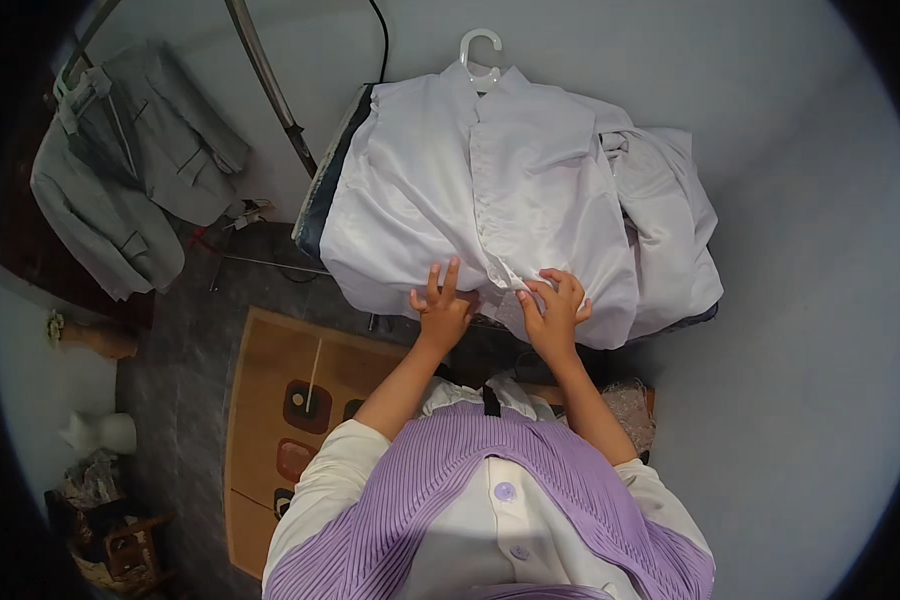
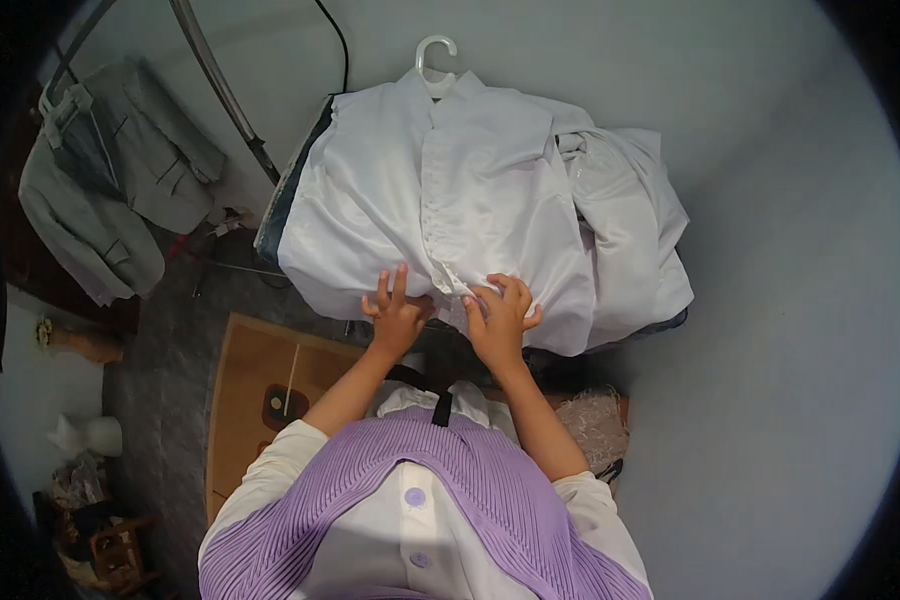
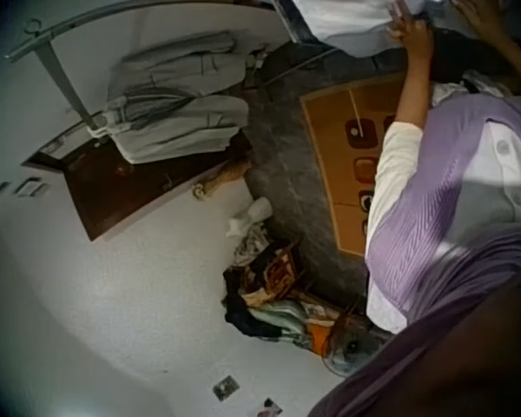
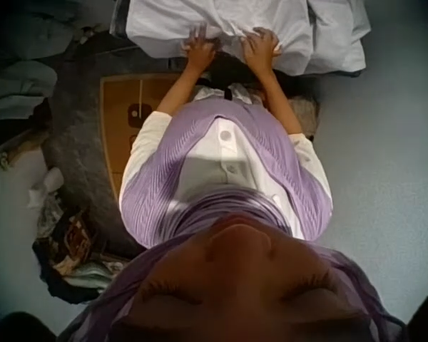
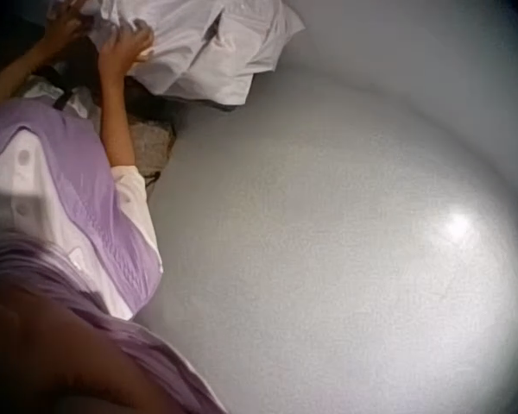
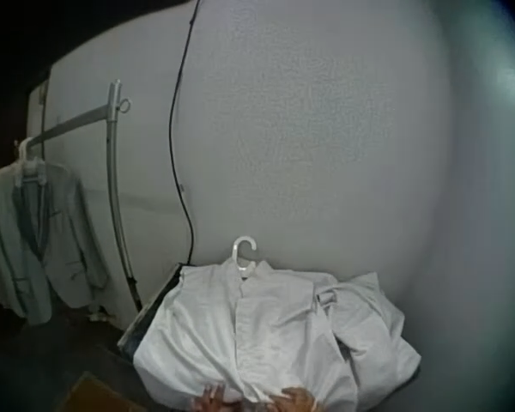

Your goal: Placing a white dress shirt onto a hanger and buttoning it.

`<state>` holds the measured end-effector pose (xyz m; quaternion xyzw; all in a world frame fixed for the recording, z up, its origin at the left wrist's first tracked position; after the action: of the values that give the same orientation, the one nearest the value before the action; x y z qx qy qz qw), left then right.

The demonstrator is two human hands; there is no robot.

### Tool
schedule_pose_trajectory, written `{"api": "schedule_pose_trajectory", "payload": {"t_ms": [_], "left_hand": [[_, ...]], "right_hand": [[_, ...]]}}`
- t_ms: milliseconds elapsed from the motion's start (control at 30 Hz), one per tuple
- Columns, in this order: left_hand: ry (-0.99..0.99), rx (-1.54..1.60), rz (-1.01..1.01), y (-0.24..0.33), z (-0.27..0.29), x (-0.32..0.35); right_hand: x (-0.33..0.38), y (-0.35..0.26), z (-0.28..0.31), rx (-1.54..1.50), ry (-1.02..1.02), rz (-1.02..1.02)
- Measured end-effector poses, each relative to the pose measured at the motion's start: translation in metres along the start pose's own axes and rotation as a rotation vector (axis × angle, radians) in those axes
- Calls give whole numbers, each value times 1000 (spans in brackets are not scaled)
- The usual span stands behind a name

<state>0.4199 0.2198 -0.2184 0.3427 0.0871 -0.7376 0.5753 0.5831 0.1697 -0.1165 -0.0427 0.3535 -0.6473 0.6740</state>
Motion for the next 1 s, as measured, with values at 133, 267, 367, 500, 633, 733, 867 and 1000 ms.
{"api": "schedule_pose_trajectory", "payload": {"t_ms": [133,267,367,500,633,733,867,1000], "left_hand": [[-95,70,51,1,3,0],[-140,152,-39,-4,27,-3],[-259,190,-72,-11,51,-8],[-379,355,80,3,83,-26],[-428,432,168,25,89,-39],[-467,490,145,26,80,-39],[-481,510,214,18,75,-42],[-356,554,365,3,70,-49]], "right_hand": [[1,0,-1,-16,10,-12],[1,5,0,-73,7,-16],[-2,2,5,-141,-74,-31],[-9,-4,11,-311,-162,-1],[-12,4,-1,-741,-257,-79],[-12,-1,-8,-894,-269,-118],[-8,-18,7,-487,-229,56],[-6,-10,17,-469,-299,65]]}}
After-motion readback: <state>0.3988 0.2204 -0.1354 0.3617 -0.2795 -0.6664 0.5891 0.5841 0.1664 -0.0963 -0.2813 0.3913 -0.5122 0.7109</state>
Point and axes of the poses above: each hand's wrist, its own x-axis away from the middle knuckle, its own z-axis out of the back of the hand, y = z × x, the point moved 4 cm from there along -x, towards the middle knuckle, and after that the axes turned 11 degrees about z, right-handed, at the moved point
